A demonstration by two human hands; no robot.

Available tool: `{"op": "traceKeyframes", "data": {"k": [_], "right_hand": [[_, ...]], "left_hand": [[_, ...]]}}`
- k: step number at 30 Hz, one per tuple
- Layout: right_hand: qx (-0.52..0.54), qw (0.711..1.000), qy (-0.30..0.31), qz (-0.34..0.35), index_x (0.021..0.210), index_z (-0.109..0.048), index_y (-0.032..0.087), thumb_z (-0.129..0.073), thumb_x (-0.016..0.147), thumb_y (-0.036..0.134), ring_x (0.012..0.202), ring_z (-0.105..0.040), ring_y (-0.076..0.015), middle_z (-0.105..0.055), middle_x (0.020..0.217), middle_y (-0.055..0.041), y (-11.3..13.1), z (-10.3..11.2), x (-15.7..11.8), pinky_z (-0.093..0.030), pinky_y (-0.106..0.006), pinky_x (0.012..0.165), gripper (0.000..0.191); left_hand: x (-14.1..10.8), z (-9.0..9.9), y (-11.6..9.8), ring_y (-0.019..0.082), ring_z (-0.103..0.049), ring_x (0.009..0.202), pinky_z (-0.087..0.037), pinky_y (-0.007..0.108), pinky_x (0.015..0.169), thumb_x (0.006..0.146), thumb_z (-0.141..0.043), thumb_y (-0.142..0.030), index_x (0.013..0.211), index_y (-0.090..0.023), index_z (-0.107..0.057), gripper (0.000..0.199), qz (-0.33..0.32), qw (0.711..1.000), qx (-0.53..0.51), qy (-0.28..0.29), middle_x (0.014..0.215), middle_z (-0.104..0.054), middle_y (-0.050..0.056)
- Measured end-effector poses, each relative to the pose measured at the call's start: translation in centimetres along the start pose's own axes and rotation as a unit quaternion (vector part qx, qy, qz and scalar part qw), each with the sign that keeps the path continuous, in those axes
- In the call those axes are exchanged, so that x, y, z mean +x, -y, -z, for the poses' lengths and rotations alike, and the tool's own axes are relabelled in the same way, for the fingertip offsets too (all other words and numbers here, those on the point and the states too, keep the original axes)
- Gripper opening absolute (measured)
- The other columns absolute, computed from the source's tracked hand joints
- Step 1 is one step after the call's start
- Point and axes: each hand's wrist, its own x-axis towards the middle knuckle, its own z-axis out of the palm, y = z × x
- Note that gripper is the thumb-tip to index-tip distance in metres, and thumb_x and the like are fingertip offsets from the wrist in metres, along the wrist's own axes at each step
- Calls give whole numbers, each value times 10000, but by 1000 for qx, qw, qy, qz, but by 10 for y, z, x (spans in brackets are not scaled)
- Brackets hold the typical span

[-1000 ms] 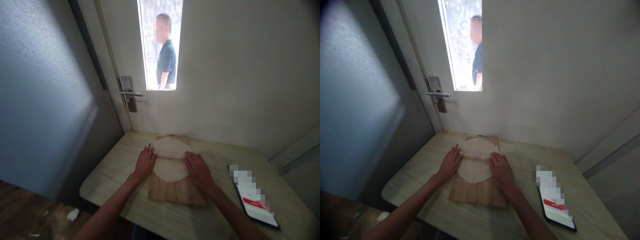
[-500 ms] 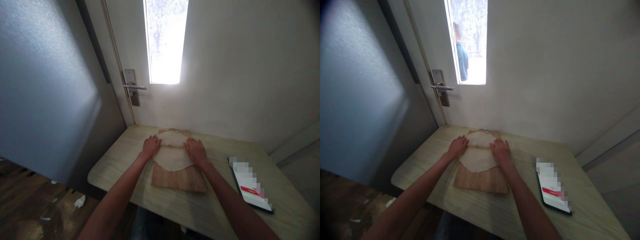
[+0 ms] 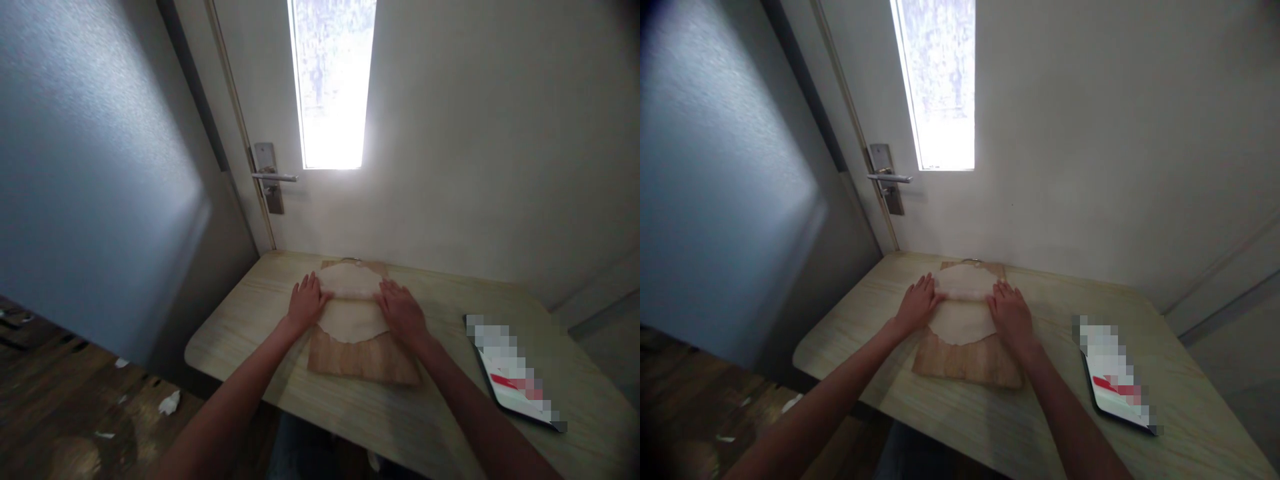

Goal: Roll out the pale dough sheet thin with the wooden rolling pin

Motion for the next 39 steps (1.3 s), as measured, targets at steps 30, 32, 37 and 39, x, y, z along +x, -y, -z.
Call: {"op": "traceKeyframes", "data": {"k": [30, 32, 37, 39], "right_hand": [[-22, 996, 85, -32, 1146, -505, 81, -224, 895, 353, 1175, -386, -241, -473, 1250, -147, 1, -3, 26, -229, -456, 969, 465], [-25, 996, 85, -34, 1136, -508, 72, -232, 895, 351, 1171, -391, -242, -474, 1246, -155, 2, 0, 26, -236, -459, 963, 461], [-9, 997, 79, -4, 1092, -539, 83, -216, 899, 346, 1114, -455, -222, -536, 1178, -148, 6, 12, 11, -239, -445, 971, 459], [-3, 998, 56, 1, 1094, -541, 79, -212, 898, 351, 1115, -455, -218, -523, 1194, -149, 7, 15, 0, -255, -423, 972, 470]], "left_hand": [[35, -1, 1, 260, -353, 1199, -324, 452, 927, 881, -168, -456, 1182, -129, -427, 515, -21, 997, -21, 67, 1275, -447, 121], [35, 1, 2, 259, -355, 1198, -319, 462, 927, 878, -172, -464, 1178, -137, -423, 510, -28, 997, -19, 76, 1277, -444, 119], [24, 7, 3, 250, -449, 1115, -351, 426, 903, 865, -181, -501, 1111, -111, -465, 541, -65, 996, -3, 64, 1162, -532, 142], [17, 8, 1, 246, -490, 1069, -382, 370, 874, 857, -187, -520, 1084, -82, -484, 577, -79, 995, -3, 56, 1109, -559, 158]]}}
